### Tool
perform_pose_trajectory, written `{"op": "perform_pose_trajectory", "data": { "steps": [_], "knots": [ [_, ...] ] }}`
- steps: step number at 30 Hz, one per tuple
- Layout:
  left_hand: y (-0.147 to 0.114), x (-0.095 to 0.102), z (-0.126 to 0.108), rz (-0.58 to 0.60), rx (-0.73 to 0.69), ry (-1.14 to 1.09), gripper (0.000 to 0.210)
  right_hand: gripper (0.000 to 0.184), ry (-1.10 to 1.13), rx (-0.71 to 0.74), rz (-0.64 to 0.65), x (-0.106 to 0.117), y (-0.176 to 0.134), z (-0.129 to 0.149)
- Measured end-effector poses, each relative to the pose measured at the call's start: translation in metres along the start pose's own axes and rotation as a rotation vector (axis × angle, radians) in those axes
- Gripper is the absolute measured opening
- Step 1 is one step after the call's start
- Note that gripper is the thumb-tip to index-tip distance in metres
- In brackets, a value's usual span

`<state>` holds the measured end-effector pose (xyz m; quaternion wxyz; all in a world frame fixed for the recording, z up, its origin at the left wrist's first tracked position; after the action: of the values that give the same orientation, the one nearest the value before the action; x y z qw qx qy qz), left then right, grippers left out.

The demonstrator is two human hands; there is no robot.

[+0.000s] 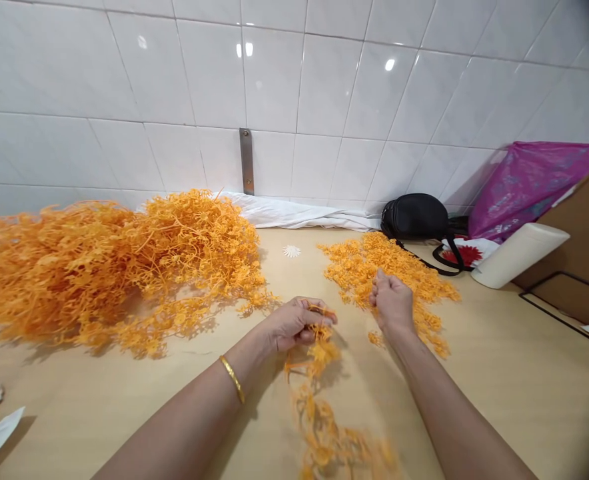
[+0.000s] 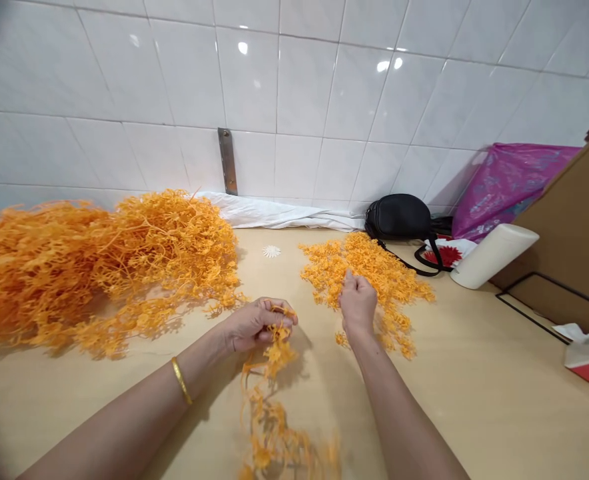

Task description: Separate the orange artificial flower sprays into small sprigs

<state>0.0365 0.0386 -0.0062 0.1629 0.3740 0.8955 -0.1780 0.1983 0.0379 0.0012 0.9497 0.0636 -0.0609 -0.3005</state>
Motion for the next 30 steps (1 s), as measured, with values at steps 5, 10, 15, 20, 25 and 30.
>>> {"op": "perform_pose_trajectory", "data": {
  "steps": [5,10,15,20,25,30],
  "knots": [
    [0.015,0.024,0.001,-0.156,-0.128,-0.215,0.008,0.022,0.123,-0.078,0.209,-0.013,-0.007,0.0],
    [0.019,0.025,0.001,-0.164,-0.144,-0.241,0.006,0.03,0.046,-0.09,0.422,-0.028,-0.021,0.004],
    [0.018,0.021,0.002,-0.176,-0.188,-0.206,0.011,0.023,-0.131,0.048,0.629,-0.036,-0.034,0.013],
    [0.016,0.017,0.003,-0.31,-0.233,0.01,0.011,0.015,-0.201,0.072,0.692,-0.036,-0.036,0.011],
    [0.012,0.009,0.001,-0.3,-0.247,0.027,0.011,0.021,-0.221,0.042,0.523,-0.036,-0.031,-0.001],
    [0.005,0.011,0.002,-0.31,-0.189,0.01,0.012,0.017,-0.205,-0.04,0.062,-0.011,-0.004,-0.013]
  ]
}}
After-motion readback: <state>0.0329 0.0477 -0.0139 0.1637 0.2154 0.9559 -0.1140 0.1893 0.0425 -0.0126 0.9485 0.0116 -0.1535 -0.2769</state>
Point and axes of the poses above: each hand's wrist, its own y-axis towards the middle knuckle, its own x-axis out of the back of the hand, z = x × y, the point moved 4 cm from there along y, towards the middle knuckle, and after that the axes turned 4 degrees about -x, right-handed, at the moved point
